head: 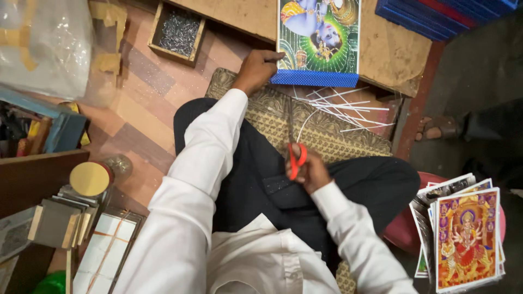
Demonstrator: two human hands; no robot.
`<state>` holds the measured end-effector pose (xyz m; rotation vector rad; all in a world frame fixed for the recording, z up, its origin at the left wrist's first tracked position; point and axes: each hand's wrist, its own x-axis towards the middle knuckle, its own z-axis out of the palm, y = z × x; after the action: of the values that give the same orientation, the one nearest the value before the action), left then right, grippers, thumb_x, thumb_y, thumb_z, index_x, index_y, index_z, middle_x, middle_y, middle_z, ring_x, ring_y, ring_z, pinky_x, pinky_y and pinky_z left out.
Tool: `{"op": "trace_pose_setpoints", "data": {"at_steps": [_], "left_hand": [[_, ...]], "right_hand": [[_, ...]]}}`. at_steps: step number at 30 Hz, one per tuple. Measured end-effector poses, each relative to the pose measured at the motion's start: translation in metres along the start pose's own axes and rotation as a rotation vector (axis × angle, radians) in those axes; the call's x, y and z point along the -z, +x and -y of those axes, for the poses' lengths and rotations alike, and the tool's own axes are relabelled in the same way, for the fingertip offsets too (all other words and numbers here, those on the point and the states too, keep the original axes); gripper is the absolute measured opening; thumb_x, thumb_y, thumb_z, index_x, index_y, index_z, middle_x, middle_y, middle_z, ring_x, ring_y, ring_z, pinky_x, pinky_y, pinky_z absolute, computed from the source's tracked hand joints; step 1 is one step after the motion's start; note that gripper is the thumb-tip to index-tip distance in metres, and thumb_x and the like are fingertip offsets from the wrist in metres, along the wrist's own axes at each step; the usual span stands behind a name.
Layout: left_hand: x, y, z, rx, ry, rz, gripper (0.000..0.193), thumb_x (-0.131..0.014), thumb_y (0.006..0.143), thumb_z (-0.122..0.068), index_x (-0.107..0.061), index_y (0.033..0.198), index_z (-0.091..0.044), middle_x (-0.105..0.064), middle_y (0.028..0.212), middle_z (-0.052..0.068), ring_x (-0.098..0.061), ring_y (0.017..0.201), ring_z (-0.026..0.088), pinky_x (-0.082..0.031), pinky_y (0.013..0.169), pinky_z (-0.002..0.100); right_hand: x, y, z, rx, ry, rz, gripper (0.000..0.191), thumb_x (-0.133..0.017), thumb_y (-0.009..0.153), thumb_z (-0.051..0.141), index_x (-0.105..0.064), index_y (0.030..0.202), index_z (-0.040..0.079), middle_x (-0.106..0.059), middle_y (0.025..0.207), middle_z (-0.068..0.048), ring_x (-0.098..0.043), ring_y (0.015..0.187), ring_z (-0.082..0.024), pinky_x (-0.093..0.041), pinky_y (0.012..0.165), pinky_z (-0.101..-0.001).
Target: The person sits on the floor and uses scissors to cut a clear plastic sheet and blue decorative tape. They place the plastic over a printed picture of a deity, then apply the blue tape around the edges to create a frame. The person trims excess tape and adjusts the frame, then places the finished item on a stack.
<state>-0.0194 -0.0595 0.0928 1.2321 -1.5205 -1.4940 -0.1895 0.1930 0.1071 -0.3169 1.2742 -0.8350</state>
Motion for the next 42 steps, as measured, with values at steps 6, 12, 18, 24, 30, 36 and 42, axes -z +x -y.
{"op": "trace_pose_setpoints", "data": {"at_steps": [6, 12, 18, 24, 30, 36, 42], "left_hand": [[0.001, -0.005, -0.010, 0.218, 0.005, 0.008, 0.045, -0.060, 0.083, -0.006, -0.073, 0.126, -0.014, -0.079, 0.109, 0.013, -0.073, 0.086, 0.025, -0.056, 0.073, 0.036], [-0.007, 0.005, 0.005, -0.043, 0.007, -0.019, 0.043, -0.067, 0.079, -0.004, -0.076, 0.122, -0.008, -0.078, 0.115, 0.014, -0.076, 0.098, 0.018, -0.058, 0.087, 0.028], [-0.011, 0.014, 0.020, 0.040, -0.018, -0.021, 0.044, -0.065, 0.079, -0.002, -0.075, 0.121, -0.008, -0.078, 0.114, 0.013, -0.076, 0.098, 0.019, -0.059, 0.086, 0.029], [-0.011, 0.012, 0.012, 0.041, -0.029, -0.018, 0.041, -0.069, 0.080, -0.004, -0.075, 0.120, -0.007, -0.078, 0.115, 0.014, -0.077, 0.097, 0.019, -0.059, 0.086, 0.029], [-0.001, -0.003, -0.020, 0.133, 0.093, 0.003, 0.043, -0.062, 0.082, -0.004, -0.074, 0.123, -0.009, -0.076, 0.122, 0.014, -0.075, 0.105, 0.022, -0.056, 0.093, 0.031], [0.019, 0.026, -0.029, -0.227, 0.526, -0.213, 0.060, -0.060, 0.093, 0.001, -0.050, 0.151, -0.008, -0.058, 0.135, 0.017, -0.056, 0.127, 0.032, -0.044, 0.112, 0.045], [0.051, 0.084, -0.030, -0.520, 0.732, -0.536, 0.064, -0.060, 0.081, 0.015, -0.051, 0.142, -0.002, -0.053, 0.140, 0.024, -0.052, 0.120, 0.046, -0.047, 0.104, 0.051]], "right_hand": [[-0.050, 0.009, -0.008, 0.197, -0.030, 0.034, 0.048, -0.060, 0.099, 0.046, -0.061, 0.120, 0.002, -0.065, 0.080, -0.005, -0.063, 0.058, -0.014, -0.039, 0.044, -0.0214], [-0.059, 0.033, 0.013, 0.268, -0.049, -0.016, 0.045, -0.070, 0.094, 0.035, -0.065, 0.127, 0.004, -0.063, 0.078, -0.003, -0.059, 0.055, -0.009, -0.038, 0.043, -0.0191], [-0.058, 0.040, 0.011, 0.290, -0.015, -0.067, 0.043, -0.075, 0.092, 0.031, -0.066, 0.123, 0.003, -0.064, 0.075, -0.004, -0.059, 0.051, -0.009, -0.038, 0.041, -0.0187], [-0.055, 0.045, 0.005, 0.302, -0.014, -0.100, 0.046, -0.077, 0.089, 0.028, -0.067, 0.127, 0.002, -0.064, 0.075, -0.004, -0.058, 0.049, -0.008, -0.037, 0.040, -0.0183], [-0.046, 0.039, 0.003, 0.291, -0.201, -0.122, 0.051, -0.079, 0.086, 0.022, -0.062, 0.132, 0.007, -0.070, 0.084, -0.003, -0.068, 0.066, -0.013, -0.053, 0.049, -0.0260], [-0.006, 0.009, 0.021, 0.563, -1.480, -0.332, 0.046, -0.078, 0.081, 0.012, -0.062, 0.124, 0.009, -0.070, 0.101, -0.022, -0.069, 0.086, -0.042, -0.055, 0.072, -0.0502], [-0.010, 0.036, 0.036, 0.644, -0.905, -0.297, 0.040, -0.081, 0.082, 0.013, -0.068, 0.120, 0.007, -0.071, 0.105, -0.016, -0.068, 0.089, -0.029, -0.059, 0.076, -0.0389]]}}
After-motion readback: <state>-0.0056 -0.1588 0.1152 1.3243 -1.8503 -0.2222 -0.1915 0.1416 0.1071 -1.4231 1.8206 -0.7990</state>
